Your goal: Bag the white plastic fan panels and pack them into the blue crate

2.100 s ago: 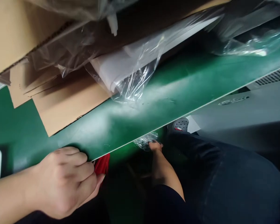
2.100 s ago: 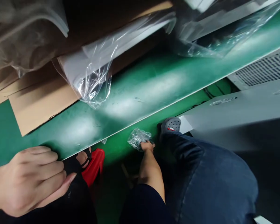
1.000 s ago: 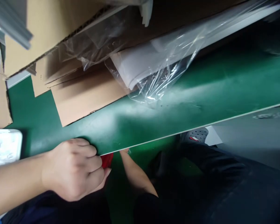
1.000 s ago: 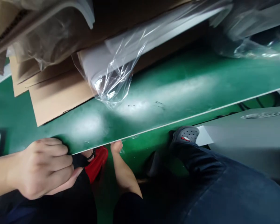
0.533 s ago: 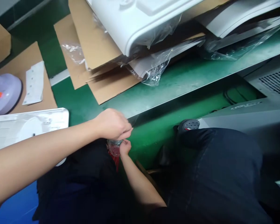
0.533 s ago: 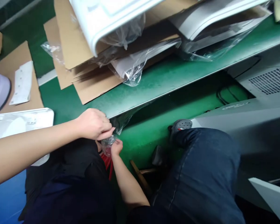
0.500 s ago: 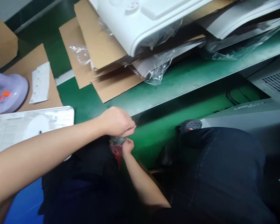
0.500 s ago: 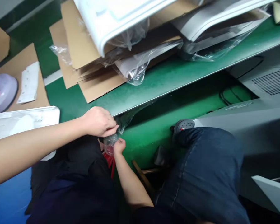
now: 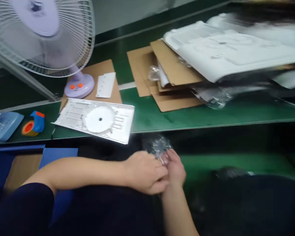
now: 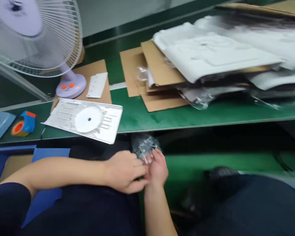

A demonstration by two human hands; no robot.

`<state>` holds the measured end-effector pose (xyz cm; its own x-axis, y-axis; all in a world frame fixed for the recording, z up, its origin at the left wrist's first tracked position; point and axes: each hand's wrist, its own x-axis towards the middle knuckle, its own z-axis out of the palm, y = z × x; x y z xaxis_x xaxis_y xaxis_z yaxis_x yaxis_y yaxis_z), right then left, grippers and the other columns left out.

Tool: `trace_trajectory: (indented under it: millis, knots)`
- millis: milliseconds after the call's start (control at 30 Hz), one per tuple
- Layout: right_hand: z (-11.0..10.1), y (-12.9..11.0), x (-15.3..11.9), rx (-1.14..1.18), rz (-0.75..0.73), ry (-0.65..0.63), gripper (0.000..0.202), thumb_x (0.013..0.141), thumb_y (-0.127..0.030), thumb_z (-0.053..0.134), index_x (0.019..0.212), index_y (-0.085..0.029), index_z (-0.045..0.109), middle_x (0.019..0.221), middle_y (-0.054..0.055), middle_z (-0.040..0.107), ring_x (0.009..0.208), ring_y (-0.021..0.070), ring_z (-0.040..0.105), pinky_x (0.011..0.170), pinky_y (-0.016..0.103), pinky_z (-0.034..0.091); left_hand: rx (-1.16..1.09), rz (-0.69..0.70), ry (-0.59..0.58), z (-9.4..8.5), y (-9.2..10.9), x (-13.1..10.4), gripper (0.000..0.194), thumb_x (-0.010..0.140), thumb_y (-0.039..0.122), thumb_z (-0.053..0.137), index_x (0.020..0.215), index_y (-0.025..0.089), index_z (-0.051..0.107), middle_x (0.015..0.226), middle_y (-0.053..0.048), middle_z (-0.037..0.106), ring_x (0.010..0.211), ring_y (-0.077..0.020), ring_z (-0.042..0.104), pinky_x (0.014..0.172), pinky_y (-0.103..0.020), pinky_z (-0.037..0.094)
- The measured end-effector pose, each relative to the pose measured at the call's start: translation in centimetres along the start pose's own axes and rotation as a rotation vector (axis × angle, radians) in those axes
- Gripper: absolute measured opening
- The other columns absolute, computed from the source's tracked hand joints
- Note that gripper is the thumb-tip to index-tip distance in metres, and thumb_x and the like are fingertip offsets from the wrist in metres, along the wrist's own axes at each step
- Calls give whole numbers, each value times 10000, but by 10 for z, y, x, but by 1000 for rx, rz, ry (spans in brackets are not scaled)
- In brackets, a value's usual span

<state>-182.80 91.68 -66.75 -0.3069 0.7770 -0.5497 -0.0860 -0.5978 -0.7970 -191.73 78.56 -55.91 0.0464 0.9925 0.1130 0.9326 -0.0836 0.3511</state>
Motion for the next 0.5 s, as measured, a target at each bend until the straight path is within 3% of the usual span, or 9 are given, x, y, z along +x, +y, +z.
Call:
trace_trajectory:
  millis: [67, 100, 167, 233, 300, 400, 500]
  knots:
    - [11, -26, -37, 81, 82, -175, 453, 669, -331, 951, 1000, -213, 664, 871, -37, 668, 737, 148, 655, 678, 271, 587, -172, -271, 154, 33, 0, -48, 552, 943, 689, 713, 1091, 159, 659, 1007, -104, 700, 923, -262, 674, 809, -406, 539]
    - [17, -35, -55, 102, 149, -212, 501, 607, -288, 984, 993, -216, 672, 893, -32, 678, 745, 145, 666, 669, 252, 594, -281, -420, 242, 51, -6, -70, 754, 781, 795, 825, 1135, 158, 632, 1069, -124, 686, 970, -282, 673, 840, -419, 563]
    - [32, -40, -92, -26, 308, -293, 574, 590, -329, 1032, 1048, -239, 697, 950, -14, 708, 787, 167, 702, 678, 253, 611, -582, -651, 394, 80, -21, -108, 1110, 530, 810, 970, 1325, 153, 561, 1297, -190, 641, 1132, -325, 667, 941, -452, 586]
    - [46, -25, -127, -155, 450, -463, 629, 592, -387, 1053, 1097, -243, 708, 1046, 34, 744, 905, 236, 739, 754, 317, 642, -959, -704, 466, 96, -34, -143, 1295, 411, 748, 1037, 1438, 161, 510, 1377, -195, 624, 1206, -342, 663, 1007, -463, 580]
    - [58, 7, -160, -227, 567, -651, 604, 613, -416, 1057, 1072, -213, 720, 1051, 70, 751, 907, 243, 730, 762, 324, 628, -1254, -668, 462, 99, -37, -176, 1182, 413, 679, 1067, 1362, 158, 592, 1252, -125, 689, 1124, -307, 688, 997, -426, 574]
    - [69, 60, -199, -205, 646, -912, 473, 736, -475, 998, 960, -199, 687, 781, 10, 647, 647, 136, 580, 575, 244, 476, -1465, -713, 517, 89, -24, -224, 765, 536, 603, 1058, 1026, 136, 701, 940, -23, 695, 878, -199, 661, 882, -330, 557]
    - [79, 84, -228, -184, 693, -1181, 407, 847, -474, 932, 971, -218, 642, 718, -35, 571, 567, 87, 453, 548, 224, 371, -1549, -865, 837, 71, 3, -272, 609, 647, 580, 1008, 903, 136, 679, 826, -5, 670, 753, -141, 604, 753, -255, 517]
